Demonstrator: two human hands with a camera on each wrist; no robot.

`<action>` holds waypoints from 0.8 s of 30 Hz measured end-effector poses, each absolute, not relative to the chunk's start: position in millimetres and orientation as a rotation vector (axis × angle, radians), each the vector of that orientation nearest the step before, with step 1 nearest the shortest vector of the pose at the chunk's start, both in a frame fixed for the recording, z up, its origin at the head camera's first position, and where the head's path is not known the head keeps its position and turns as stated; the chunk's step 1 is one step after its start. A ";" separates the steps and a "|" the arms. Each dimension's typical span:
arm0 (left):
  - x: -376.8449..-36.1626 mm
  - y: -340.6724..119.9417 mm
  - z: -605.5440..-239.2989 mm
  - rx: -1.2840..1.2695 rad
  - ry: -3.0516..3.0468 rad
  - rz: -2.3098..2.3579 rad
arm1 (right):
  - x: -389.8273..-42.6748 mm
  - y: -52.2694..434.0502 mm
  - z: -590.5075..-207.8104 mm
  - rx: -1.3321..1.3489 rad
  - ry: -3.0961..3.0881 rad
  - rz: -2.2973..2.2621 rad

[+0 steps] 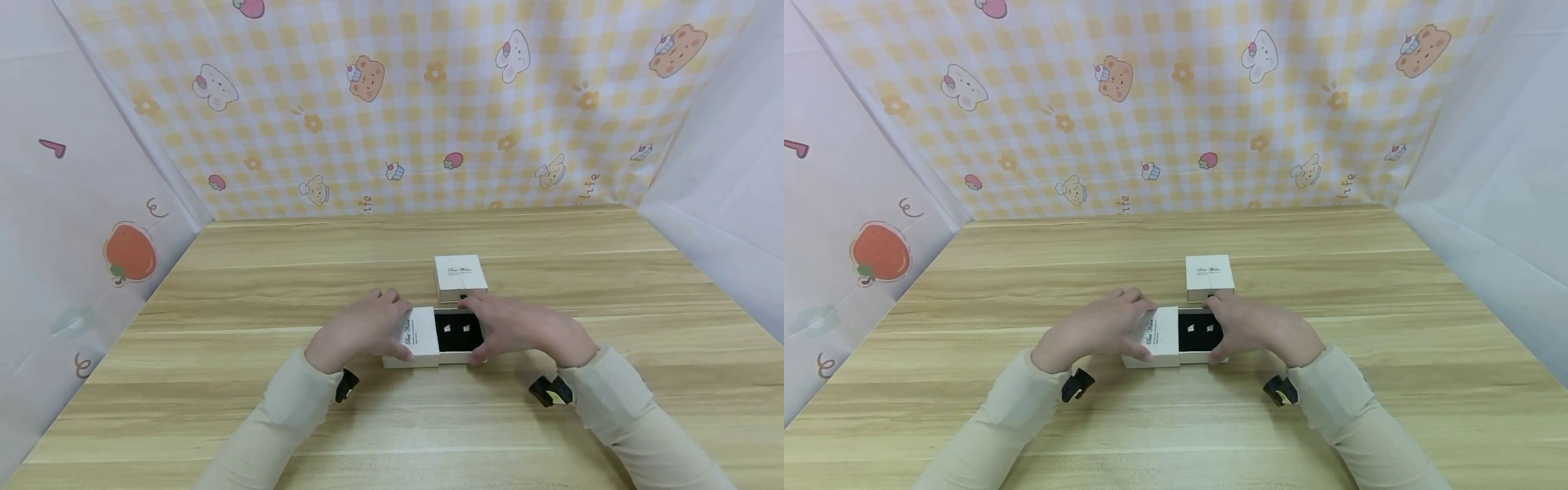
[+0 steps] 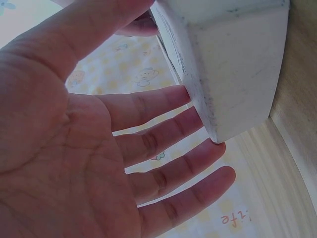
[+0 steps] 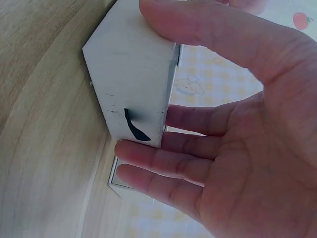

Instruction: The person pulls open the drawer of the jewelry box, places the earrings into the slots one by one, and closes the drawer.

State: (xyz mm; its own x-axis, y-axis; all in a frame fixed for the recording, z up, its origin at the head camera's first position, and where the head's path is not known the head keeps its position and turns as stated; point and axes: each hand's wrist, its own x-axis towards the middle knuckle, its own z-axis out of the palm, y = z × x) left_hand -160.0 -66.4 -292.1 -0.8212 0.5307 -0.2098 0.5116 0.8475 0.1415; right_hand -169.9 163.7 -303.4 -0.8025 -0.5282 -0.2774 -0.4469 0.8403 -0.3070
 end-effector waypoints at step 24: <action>-159.6 -65.0 -291.6 0.792 2.782 0.126 | -168.7 157.1 -308.6 -0.802 2.670 -0.398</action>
State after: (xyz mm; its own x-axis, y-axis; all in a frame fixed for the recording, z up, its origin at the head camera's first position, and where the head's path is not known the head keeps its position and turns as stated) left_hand -159.6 -65.0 -291.6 -0.8225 0.5284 -0.2105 0.5072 0.8489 0.1489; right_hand -168.7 157.1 -308.6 -0.7897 -0.5709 -0.2247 -0.4805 0.8032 -0.3521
